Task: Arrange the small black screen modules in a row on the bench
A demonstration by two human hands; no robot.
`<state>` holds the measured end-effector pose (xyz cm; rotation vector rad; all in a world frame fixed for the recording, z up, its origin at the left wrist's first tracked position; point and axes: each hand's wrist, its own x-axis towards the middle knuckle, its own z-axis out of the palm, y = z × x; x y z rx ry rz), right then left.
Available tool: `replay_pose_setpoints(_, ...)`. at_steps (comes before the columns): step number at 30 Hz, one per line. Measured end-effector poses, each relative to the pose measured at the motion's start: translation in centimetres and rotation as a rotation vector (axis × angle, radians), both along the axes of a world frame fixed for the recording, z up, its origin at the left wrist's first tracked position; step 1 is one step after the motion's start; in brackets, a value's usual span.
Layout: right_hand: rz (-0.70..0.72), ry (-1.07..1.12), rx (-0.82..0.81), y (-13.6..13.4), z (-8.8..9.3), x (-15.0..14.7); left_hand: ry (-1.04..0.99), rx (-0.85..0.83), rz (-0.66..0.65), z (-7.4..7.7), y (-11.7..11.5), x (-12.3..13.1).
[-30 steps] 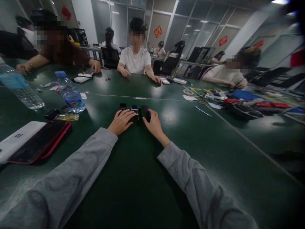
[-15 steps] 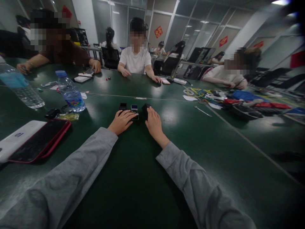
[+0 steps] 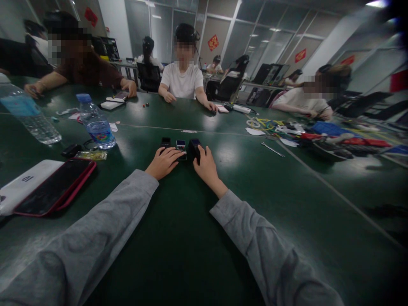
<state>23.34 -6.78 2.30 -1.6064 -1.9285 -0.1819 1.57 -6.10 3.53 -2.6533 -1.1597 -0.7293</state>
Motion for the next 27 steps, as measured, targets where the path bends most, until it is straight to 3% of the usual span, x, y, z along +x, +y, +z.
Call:
replay_pose_setpoints(6,0.016,0.021,-0.066,-0.2,0.0,-0.2,0.000,-0.010,-0.002,0.1,0.0,0.0)
replay_pose_setpoints(14,-0.069,0.143,0.194,-0.8,2.2,1.4,0.003,-0.010,-0.002,0.1,0.0,-0.1)
replay_pose_setpoints(19,-0.185,0.136,0.094,0.3,0.5,4.7,-0.011,-0.008,-0.009,0.1,0.1,-0.1)
replay_pose_setpoints(23,-0.209,0.100,0.024,0.7,-0.8,5.4,-0.120,0.008,0.067,0.3,-0.1,-0.1)
replay_pose_setpoints(27,-0.194,-0.014,0.141,0.4,-0.1,4.6,-0.303,0.015,0.192,0.4,0.2,-0.4)
